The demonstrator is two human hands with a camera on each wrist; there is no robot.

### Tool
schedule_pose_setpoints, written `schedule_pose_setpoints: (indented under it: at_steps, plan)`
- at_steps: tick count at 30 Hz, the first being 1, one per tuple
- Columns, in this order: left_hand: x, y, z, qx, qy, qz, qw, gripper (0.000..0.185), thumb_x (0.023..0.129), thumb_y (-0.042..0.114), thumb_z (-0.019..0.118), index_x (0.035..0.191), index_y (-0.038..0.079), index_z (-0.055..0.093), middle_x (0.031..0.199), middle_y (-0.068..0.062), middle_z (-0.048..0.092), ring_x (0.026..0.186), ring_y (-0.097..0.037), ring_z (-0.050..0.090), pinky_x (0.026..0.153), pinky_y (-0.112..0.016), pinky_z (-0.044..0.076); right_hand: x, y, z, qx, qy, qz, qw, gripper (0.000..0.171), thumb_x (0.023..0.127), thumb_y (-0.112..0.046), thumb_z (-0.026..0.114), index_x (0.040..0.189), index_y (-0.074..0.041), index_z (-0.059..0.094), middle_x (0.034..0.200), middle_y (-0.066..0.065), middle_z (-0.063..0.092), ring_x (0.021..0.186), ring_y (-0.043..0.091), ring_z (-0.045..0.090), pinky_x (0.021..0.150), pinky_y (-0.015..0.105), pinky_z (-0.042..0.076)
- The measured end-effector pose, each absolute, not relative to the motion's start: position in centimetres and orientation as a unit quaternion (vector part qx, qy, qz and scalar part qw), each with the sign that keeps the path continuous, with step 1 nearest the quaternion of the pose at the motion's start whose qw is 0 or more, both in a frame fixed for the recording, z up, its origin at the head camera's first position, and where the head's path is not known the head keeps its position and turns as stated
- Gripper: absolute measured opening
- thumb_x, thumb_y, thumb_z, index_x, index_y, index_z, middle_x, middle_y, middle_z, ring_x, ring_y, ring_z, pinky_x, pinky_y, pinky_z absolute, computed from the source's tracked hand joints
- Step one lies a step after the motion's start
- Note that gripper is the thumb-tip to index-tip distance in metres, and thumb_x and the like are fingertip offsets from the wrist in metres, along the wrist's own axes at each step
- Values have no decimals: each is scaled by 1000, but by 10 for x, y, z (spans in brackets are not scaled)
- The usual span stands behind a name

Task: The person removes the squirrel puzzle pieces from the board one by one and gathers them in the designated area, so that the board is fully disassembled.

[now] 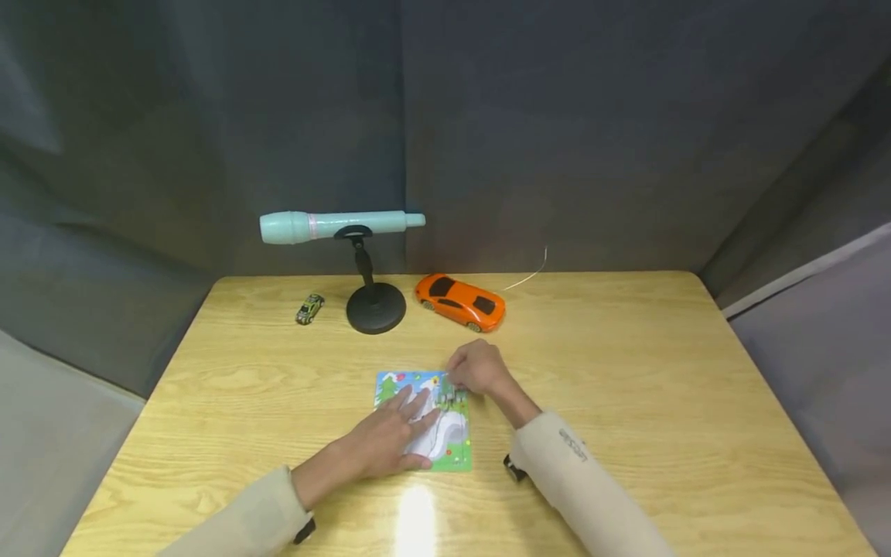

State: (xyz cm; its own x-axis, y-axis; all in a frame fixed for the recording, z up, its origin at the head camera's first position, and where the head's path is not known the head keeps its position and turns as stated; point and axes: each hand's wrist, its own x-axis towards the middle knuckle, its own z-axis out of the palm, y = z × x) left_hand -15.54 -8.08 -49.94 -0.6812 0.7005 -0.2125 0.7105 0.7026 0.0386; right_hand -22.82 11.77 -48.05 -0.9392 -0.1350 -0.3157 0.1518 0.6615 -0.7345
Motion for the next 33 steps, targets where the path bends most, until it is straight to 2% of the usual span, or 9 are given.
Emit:
schedule_pose_setpoints:
  at_steps: [3, 8, 15, 21, 25, 29, 33]
  plan:
    - [-155, -79, -499, 388, 916, -22, 104, 76, 87, 64, 48, 148, 19, 36, 156, -17, 25, 142, -42, 25, 107, -52, 37, -225, 120, -479, -15, 901, -403, 160, 5, 79, -8, 74, 81, -5, 71, 67, 3, 67, 59, 14, 60, 51, 21, 45]
    - [-155, -76, -498, 392, 914, -28, 96, 76, 87, 64, 49, 148, 20, 36, 156, -16, 26, 141, -41, 27, 106, -52, 39, -222, 122, -477, -22, 909, -389, 150, 4, 80, -8, 72, 82, -4, 72, 68, 5, 68, 58, 14, 60, 51, 21, 44]
    - [-156, -77, -499, 391, 914, -39, 99, 78, 87, 66, 47, 148, 20, 35, 156, -15, 26, 141, -41, 27, 107, -51, 38, -230, 116, -479, -9, 910, -378, 173, 4, 79, -9, 72, 81, -5, 72, 64, 4, 67, 57, 15, 64, 53, 24, 51]
    - [-156, -80, -497, 384, 917, -41, 98, 78, 86, 66, 48, 147, 19, 36, 155, -16, 27, 141, -41, 28, 106, -50, 39, -234, 115, -478, -70, 918, -342, 189, 5, 80, -8, 72, 84, -6, 73, 65, 2, 67, 56, 13, 61, 53, 24, 50]
    - [-156, -80, -497, 385, 918, -45, 89, 77, 86, 66, 48, 147, 20, 38, 155, -16, 28, 140, -41, 30, 105, -50, 40, -230, 116, -479, -105, 930, -316, 154, 6, 81, -9, 71, 86, -8, 74, 69, -1, 67, 58, 9, 55, 55, 21, 45]
    - [-156, -80, -497, 387, 917, -50, 82, 76, 86, 67, 48, 146, 21, 39, 154, -16, 29, 140, -40, 31, 104, -50, 41, -226, 109, -474, -111, 935, -316, 114, 6, 79, -8, 69, 80, -7, 75, 67, -1, 68, 56, 9, 54, 53, 21, 44]
    - [-156, -80, -497, 389, 916, -50, 85, 76, 86, 66, 48, 146, 21, 38, 154, -16, 29, 140, -41, 31, 104, -50, 41, -225, 103, -469, -101, 937, -313, 119, 7, 78, -6, 68, 77, -6, 75, 64, 0, 68, 52, 9, 55, 50, 22, 46]
